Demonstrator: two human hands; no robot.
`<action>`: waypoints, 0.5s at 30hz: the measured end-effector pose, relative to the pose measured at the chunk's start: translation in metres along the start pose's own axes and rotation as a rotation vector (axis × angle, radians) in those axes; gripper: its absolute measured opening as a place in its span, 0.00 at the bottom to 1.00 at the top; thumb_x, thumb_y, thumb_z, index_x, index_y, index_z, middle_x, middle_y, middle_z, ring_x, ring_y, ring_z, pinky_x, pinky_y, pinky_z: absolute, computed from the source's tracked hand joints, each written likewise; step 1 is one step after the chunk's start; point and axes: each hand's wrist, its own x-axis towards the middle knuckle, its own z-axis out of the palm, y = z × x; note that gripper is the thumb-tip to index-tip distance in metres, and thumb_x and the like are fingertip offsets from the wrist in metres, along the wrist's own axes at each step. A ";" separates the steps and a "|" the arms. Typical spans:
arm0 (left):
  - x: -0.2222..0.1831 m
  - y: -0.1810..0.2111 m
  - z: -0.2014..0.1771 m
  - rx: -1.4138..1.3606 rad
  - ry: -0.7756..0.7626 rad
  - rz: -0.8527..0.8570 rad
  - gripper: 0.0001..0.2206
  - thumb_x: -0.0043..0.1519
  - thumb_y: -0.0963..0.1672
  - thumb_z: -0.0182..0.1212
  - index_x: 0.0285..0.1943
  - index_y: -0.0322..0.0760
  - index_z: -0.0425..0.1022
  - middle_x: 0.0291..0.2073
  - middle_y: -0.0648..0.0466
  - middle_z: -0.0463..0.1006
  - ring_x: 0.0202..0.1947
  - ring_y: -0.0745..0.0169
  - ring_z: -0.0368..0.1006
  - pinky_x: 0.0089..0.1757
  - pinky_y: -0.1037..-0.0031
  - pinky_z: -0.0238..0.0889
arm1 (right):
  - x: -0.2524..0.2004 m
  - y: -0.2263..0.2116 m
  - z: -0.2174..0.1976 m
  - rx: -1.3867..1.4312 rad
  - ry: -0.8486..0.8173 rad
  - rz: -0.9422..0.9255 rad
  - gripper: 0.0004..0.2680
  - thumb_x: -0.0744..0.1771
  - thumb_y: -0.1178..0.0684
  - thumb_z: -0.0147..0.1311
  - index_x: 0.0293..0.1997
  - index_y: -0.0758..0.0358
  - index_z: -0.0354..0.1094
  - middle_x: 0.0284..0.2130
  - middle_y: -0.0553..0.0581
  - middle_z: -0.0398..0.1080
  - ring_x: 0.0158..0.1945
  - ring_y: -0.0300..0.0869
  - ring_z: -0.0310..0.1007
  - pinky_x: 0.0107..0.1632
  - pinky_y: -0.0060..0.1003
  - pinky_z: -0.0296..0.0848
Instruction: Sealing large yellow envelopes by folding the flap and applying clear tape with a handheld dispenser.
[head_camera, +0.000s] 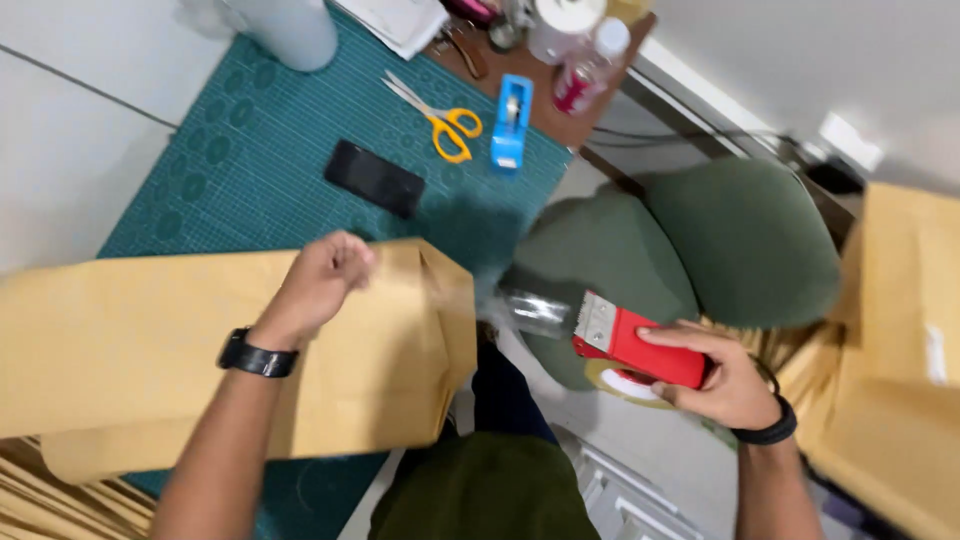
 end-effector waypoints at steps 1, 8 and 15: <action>0.018 0.002 -0.005 0.003 0.010 -0.008 0.03 0.64 0.38 0.57 0.38 0.36 0.76 0.22 0.57 0.71 0.24 0.66 0.64 0.34 0.75 0.58 | 0.029 -0.008 -0.003 0.008 -0.010 -0.003 0.23 0.52 0.55 0.74 0.51 0.60 0.79 0.43 0.65 0.81 0.49 0.54 0.80 0.60 0.53 0.64; 0.121 -0.043 -0.048 0.317 0.034 -0.336 0.10 0.62 0.45 0.60 0.38 0.33 0.79 0.21 0.49 0.76 0.27 0.54 0.75 0.36 0.65 0.64 | 0.183 0.040 0.014 0.159 -0.240 0.270 0.21 0.53 0.57 0.71 0.51 0.59 0.80 0.37 0.67 0.79 0.39 0.49 0.72 0.45 0.48 0.69; 0.168 -0.169 -0.088 0.673 -0.068 -0.577 0.16 0.58 0.52 0.61 0.42 0.41 0.87 0.38 0.44 0.85 0.48 0.41 0.80 0.46 0.55 0.71 | 0.270 0.103 0.064 0.258 -0.481 0.443 0.21 0.56 0.54 0.68 0.55 0.56 0.78 0.31 0.64 0.77 0.26 0.43 0.71 0.28 0.35 0.64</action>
